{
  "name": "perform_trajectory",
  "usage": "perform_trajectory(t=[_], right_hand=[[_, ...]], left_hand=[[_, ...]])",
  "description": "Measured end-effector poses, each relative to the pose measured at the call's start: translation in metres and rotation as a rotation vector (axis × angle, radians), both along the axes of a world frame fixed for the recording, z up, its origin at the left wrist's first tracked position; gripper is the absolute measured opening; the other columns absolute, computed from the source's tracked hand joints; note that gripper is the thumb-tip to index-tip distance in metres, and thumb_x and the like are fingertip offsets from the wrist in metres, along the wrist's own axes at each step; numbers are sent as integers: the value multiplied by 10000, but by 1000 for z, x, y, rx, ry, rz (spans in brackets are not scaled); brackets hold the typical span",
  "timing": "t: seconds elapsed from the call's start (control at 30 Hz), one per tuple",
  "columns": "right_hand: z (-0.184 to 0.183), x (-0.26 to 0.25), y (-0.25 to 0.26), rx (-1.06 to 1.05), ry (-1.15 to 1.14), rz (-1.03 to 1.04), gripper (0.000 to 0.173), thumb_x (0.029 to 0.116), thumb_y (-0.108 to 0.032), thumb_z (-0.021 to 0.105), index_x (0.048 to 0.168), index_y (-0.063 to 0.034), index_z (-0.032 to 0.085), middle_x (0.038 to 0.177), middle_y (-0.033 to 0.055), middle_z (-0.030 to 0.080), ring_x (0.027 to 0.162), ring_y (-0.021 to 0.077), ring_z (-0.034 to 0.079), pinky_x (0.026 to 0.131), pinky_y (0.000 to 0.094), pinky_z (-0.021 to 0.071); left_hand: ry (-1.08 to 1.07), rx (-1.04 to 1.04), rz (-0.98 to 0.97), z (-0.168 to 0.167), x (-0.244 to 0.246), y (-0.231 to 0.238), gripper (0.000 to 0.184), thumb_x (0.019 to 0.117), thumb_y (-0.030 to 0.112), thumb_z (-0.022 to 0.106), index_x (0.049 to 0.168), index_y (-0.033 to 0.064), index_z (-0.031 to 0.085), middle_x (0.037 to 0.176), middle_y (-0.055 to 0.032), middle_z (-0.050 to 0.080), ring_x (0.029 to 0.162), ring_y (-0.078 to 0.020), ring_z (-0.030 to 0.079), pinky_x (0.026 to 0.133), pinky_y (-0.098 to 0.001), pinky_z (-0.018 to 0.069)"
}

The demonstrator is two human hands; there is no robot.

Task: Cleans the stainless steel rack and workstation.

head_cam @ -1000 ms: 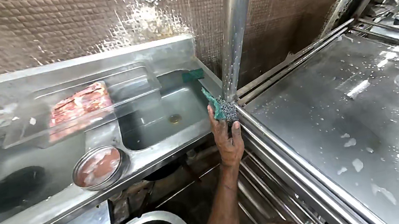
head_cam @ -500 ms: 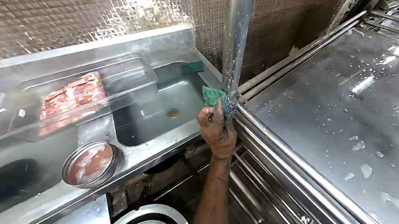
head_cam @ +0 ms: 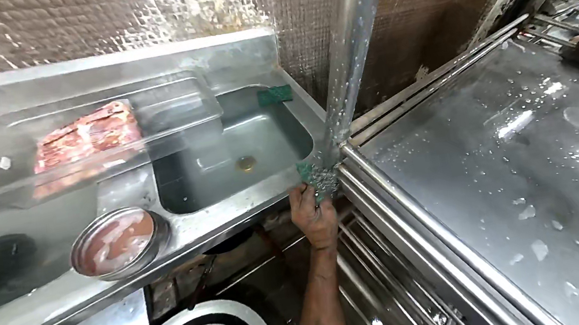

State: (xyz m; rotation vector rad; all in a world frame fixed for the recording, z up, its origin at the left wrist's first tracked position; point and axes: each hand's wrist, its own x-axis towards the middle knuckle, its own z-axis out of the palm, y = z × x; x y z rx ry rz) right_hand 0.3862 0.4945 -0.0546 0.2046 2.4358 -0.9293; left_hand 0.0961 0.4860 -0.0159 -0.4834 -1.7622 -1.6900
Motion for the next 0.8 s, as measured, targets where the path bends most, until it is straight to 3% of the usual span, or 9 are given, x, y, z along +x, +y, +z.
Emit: perform_trajectory(t=[0.1,0.17,0.27,0.4,0.5,0.67,0.73,0.8], right_hand=[[-15,0,2,-9,18,35,405,1050,-285,527,1402,-114,630,1355,160,664,1218,336,660,1040,562,508],[-14,-2,6,-25,13,37,405,1053,-271,524,1408,-103,624,1358,162,661,1229,328,654,1056,544,502],[-11,-5,8,-18,4,9,407,1055,-284,518,1403,-102,625,1350,162,664,1220,331,657,1048,550,503],[-18,0,7,18,15,-8,415,1056,-318,508,1401,-123,631,1323,152,682,1191,336,674,1015,566,520],[-4,-2,-1,19,-76,42,430,1073,-322,469,1428,-120,604,1384,169,645,1256,368,635,1055,587,483],[-9,-4,0,-20,-41,46,399,1066,-290,499,1391,-99,630,1354,172,664,1249,359,641,1065,579,478],[-16,-2,7,-11,-50,23,401,1060,-306,514,1389,-108,633,1343,162,668,1219,345,655,1034,572,502],[-18,-1,14,-2,-78,-6,411,1056,-305,521,1399,-106,627,1341,165,666,1209,343,659,1027,571,509]], left_hand=[[130,41,-9,53,-1,8,37,840,50,727,856,16,727,1019,-111,650,951,-148,642,834,-262,564],[165,13,4,58,-4,9,39,831,41,733,829,13,706,1024,-123,647,945,-160,645,821,-266,570],[128,-60,33,35,-1,6,62,832,57,715,809,11,680,1022,-136,641,926,-169,649,801,-269,569],[-2,-180,56,-27,7,1,96,836,104,700,834,9,701,980,-144,666,902,-229,670,791,-358,585],[-29,-230,54,-50,13,-4,121,804,106,719,836,-10,717,969,-163,682,891,-249,687,788,-377,589],[37,-21,-19,13,6,-1,49,822,23,707,861,-5,702,1007,-112,644,951,-144,639,848,-248,553],[58,-40,-31,30,3,0,59,837,14,716,892,-5,706,1058,-120,642,976,-151,647,854,-260,566],[35,-129,3,26,5,0,53,844,49,714,867,8,690,1055,-133,647,953,-189,656,817,-311,578]])
